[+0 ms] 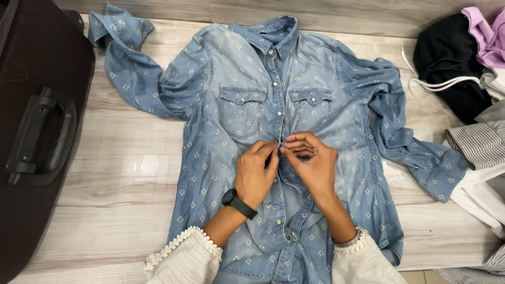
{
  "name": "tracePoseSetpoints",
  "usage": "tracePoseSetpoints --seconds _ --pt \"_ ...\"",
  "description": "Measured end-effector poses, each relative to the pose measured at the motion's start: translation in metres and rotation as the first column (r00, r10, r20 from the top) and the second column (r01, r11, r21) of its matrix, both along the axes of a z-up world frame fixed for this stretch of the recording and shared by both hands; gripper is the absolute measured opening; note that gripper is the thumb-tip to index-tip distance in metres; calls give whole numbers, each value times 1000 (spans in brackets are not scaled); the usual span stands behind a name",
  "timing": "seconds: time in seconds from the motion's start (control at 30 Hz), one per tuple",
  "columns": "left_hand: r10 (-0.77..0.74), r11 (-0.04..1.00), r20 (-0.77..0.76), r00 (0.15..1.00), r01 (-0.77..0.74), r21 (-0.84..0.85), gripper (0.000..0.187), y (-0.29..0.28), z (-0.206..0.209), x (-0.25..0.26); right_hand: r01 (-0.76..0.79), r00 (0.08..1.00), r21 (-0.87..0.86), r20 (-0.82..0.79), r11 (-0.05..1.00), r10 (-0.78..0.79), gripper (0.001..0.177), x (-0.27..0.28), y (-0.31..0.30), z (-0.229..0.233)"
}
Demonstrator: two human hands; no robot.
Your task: The person folds a light blue denim shirt by buttoning it, smoothing the fabric, and folding it into a compact rectangle before placing it into an open suitcase. They then pick up a striped shirt, button it, and begin folding it in the same manner.
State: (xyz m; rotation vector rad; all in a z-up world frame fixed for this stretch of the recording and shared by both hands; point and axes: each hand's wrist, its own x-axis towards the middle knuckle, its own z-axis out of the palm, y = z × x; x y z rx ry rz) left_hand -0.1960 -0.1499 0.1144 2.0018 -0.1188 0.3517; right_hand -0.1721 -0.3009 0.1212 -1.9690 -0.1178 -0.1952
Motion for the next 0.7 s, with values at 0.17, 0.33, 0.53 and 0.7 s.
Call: tracePoseSetpoints --seconds 0.17,0.33,0.53,0.7 --pt "-51 993 58 997 44 109 25 1 -9 1 -12 999 -74 47 997 16 33 0 2 5" --pt "-94 966 34 995 83 246 33 0 -22 1 -40 993 -219 97 975 63 34 -1 4 2" --pt "-123 941 66 990 96 324 36 -2 -33 3 -56 986 -219 143 974 88 30 0 3 -4" --pt "-124 922 75 989 87 378 36 -3 -33 5 -57 981 -234 169 971 98 30 2 3 -10"
